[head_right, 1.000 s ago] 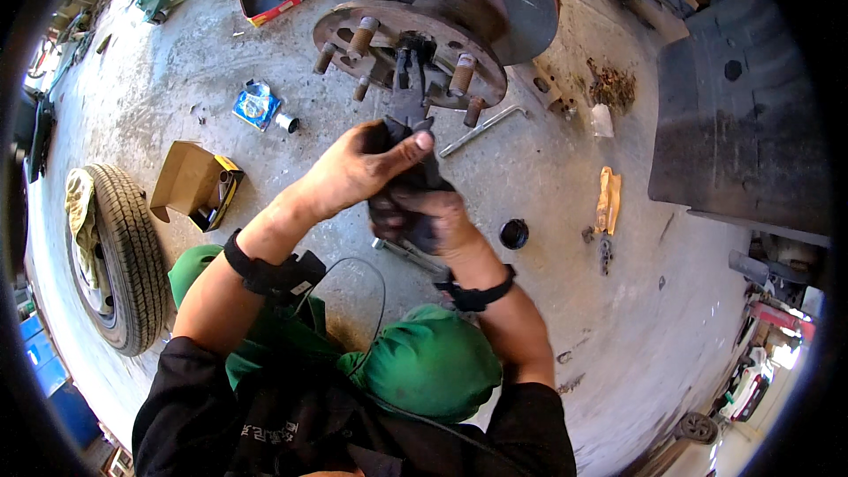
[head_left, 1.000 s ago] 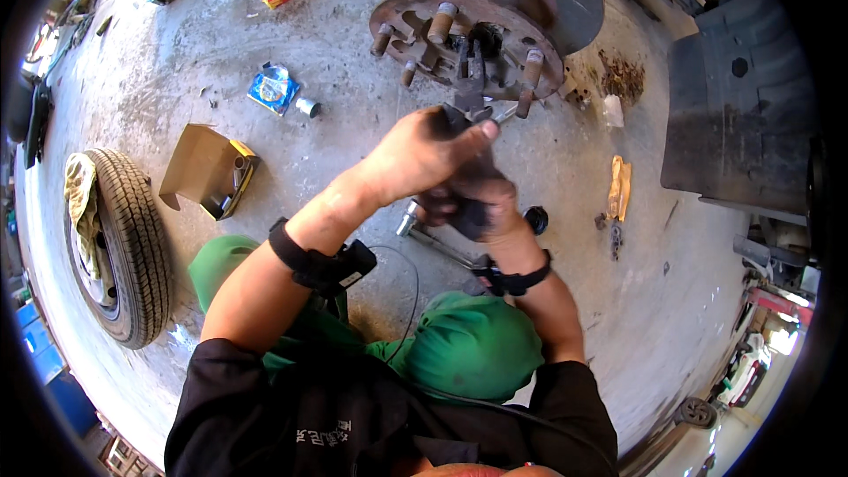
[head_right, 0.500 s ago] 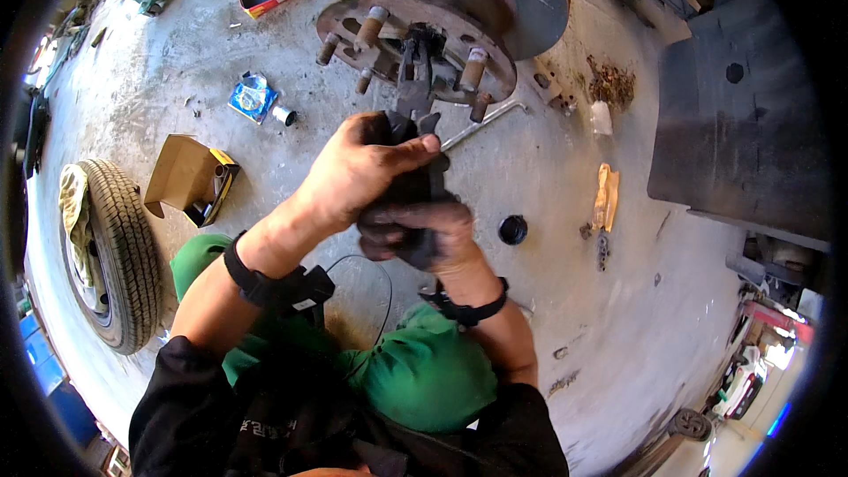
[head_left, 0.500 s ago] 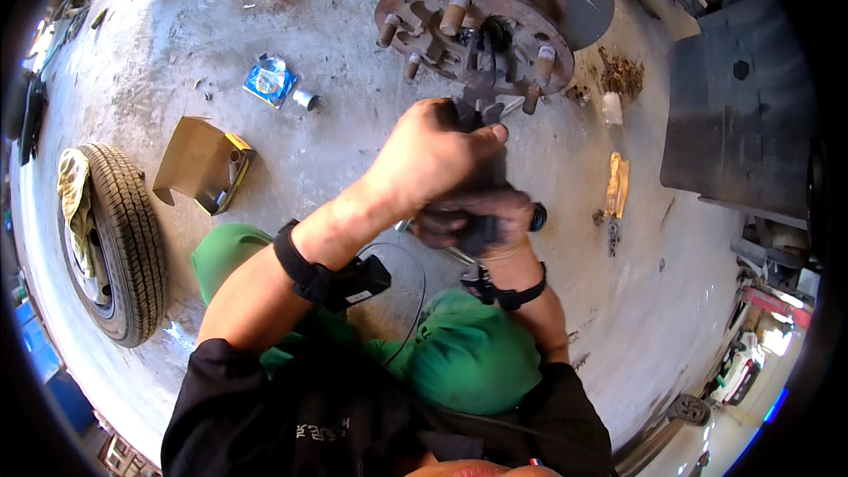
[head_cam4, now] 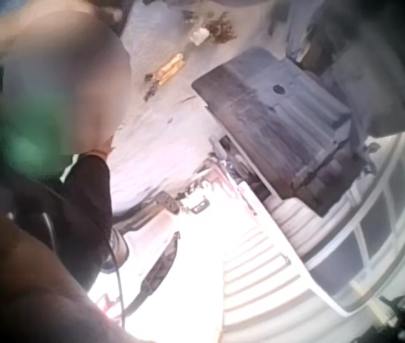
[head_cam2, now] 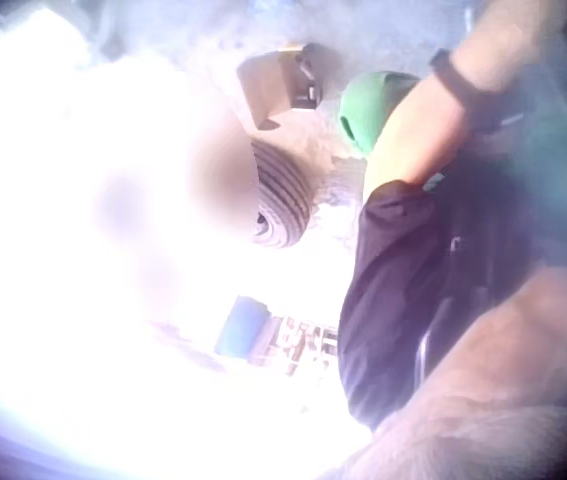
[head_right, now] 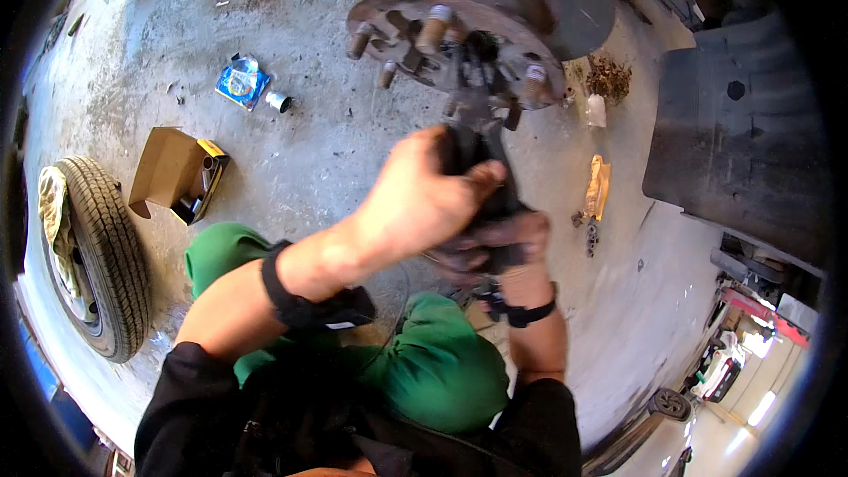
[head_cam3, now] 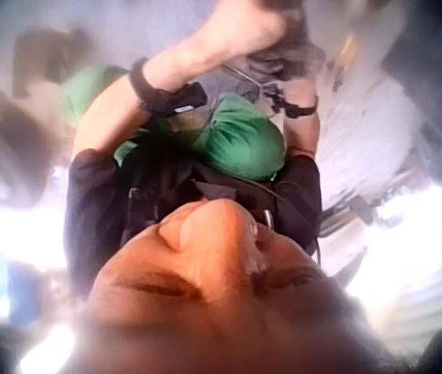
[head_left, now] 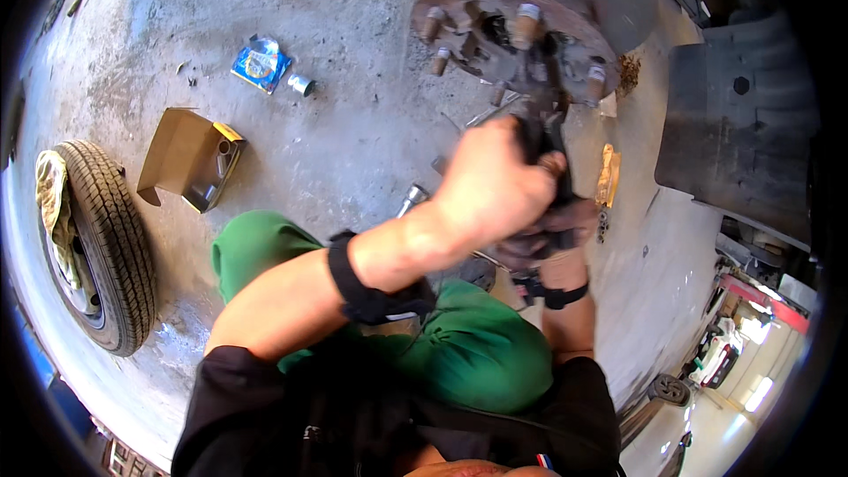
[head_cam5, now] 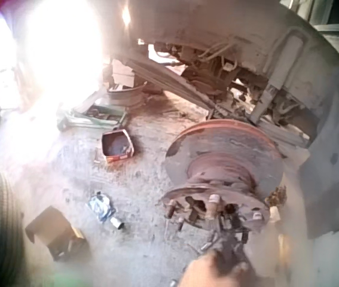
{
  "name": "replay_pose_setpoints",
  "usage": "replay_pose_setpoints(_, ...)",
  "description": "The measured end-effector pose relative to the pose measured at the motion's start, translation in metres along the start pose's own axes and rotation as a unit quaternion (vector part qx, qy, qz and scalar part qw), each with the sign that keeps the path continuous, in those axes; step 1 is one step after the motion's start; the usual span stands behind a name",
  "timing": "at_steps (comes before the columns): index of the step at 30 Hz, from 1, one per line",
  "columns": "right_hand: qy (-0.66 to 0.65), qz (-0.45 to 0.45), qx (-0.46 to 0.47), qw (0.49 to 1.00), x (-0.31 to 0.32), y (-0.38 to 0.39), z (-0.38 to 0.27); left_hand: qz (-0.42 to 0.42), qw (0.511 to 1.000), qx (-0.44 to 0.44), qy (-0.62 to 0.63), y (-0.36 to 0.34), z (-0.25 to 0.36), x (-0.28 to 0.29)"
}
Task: The person works on a brake assembly using pliers to manipulate components.
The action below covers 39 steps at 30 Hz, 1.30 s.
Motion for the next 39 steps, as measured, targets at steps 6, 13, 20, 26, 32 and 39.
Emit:
replay_pose_setpoints(6,-0.063,0.009,0.060,0.996,-0.029,-0.021,0.015,-0.072,0.997,0.020,-0.032,-0.004,0.003,0.016)
replay_pose_setpoints(13,-0.048,-0.033,-0.015,0.998,-0.007,0.013,-0.010,-0.018,0.999,0.028,-0.005,0.005,0.012,-0.006)
replay_pose_setpoints(20,-0.112,0.041,0.039,0.992,-0.071,-0.028,0.015,-0.132,0.985,0.083,0.068,0.004,0.018,0.028)
replay_pose_setpoints(26,-0.105,-0.042,-0.096,0.989,-0.041,0.021,-0.015,-0.045,0.999,-0.014,0.011,0.004,0.017,-0.012)
replay_pose_setpoints(32,0.032,0.022,-0.019,0.999,-0.013,0.008,-0.005,-0.060,0.995,0.057,0.054,-0.001,-0.005,-0.004)
replay_pose_setpoints(39,0.211,0.019,0.023,0.977,0.023,-0.023,0.011,-0.056,0.997,0.019,-0.041,0.004,-0.011,0.023)
Point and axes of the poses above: each hand's wrist, its own y-axis away from the middle knuckle, its own x-axis out of the back of the hand, z = x × y, the point moved 8 cm from there along -y, towards the middle knuckle, and after that the axes turned 5 degrees about -y, right-handed, at the moved point
